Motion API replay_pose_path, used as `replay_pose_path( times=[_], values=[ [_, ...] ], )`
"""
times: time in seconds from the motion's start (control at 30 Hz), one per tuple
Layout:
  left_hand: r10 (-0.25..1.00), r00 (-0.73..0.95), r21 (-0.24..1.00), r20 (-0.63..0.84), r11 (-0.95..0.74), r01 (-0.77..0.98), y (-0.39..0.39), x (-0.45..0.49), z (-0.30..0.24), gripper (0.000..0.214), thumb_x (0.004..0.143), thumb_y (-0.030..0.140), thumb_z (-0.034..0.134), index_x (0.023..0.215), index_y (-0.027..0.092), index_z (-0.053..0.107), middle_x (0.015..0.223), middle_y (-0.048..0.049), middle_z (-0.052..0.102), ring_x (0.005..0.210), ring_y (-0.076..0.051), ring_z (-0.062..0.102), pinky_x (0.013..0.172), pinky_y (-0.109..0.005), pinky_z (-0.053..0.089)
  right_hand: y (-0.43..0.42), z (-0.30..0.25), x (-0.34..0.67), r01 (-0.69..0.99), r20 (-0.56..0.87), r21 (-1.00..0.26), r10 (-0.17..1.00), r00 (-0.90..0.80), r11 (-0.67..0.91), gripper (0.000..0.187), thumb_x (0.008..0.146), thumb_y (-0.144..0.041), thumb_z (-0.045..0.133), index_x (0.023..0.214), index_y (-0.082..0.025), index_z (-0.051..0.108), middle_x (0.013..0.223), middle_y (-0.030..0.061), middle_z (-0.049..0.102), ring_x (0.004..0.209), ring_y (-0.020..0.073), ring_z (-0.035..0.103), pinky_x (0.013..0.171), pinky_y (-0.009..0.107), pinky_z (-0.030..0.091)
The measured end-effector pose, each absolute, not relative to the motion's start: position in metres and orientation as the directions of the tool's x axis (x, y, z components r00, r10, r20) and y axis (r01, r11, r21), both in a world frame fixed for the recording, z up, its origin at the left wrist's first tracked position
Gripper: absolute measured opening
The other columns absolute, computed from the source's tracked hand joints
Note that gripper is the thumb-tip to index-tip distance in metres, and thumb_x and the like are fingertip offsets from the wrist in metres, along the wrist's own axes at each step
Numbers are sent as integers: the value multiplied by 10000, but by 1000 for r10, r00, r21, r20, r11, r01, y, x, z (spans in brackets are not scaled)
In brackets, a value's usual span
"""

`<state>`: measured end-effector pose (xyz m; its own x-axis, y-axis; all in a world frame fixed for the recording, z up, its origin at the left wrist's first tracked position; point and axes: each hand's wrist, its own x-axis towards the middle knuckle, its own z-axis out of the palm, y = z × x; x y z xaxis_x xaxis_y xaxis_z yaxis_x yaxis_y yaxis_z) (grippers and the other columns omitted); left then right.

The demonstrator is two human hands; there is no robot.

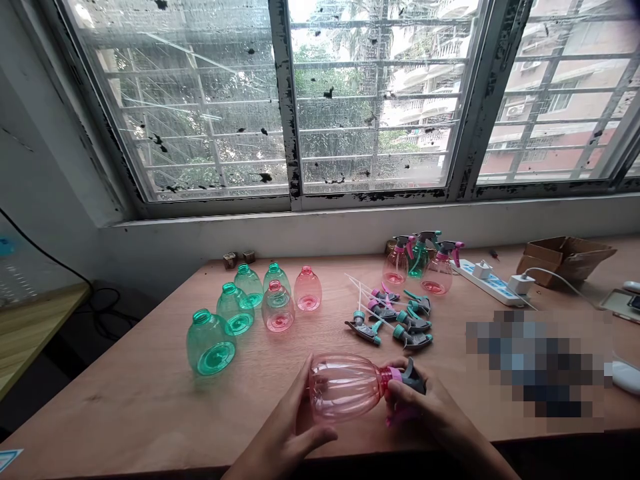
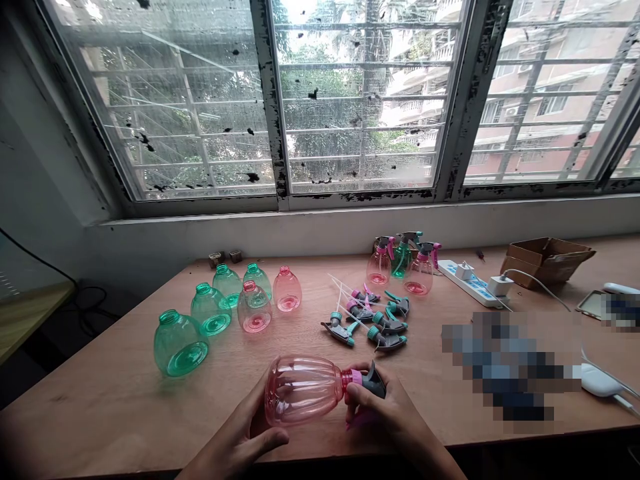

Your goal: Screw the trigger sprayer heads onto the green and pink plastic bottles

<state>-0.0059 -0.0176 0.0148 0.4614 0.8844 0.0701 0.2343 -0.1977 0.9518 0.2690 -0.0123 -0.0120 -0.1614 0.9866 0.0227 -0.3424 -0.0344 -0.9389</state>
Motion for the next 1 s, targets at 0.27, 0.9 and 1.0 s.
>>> replay_pose_path(
  times=[0.27, 0.9, 1.0],
  values=[
    [885, 454, 933, 104, -245, 263, -16, -5, 13, 1014, 857, 335, 730, 1575, 269, 17, 1570, -87, 380, 1415, -286, 398, 1215, -408, 247, -14, -8, 268, -353, 5, -934, 989, -151, -49, 493, 716, -463, 849, 1001, -164, 581, 665, 9, 706, 552, 201, 673, 546, 358, 598],
    [893, 444, 958, 69, -183, 219, -17, -6, 12, 966, 836, 398, 747, 1571, 268, 133, 1584, -93, 351, 1425, -318, 373, 1204, -433, 265, -14, -9, 268, -357, 14, -933, 988, -156, -43, 464, 724, -455, 845, 976, -165, 586, 661, 13, 710, 554, 202, 679, 551, 355, 600],
    [904, 423, 953, 66, -183, 243, -17, -5, 13, 977, 837, 380, 749, 1572, 286, 112, 1511, -93, 460, 1393, -301, 423, 1200, -428, 279, -13, -10, 269, -362, 18, -931, 987, -162, -42, 458, 729, -445, 846, 977, -162, 585, 663, 11, 710, 558, 196, 677, 557, 350, 599]
  ],
)
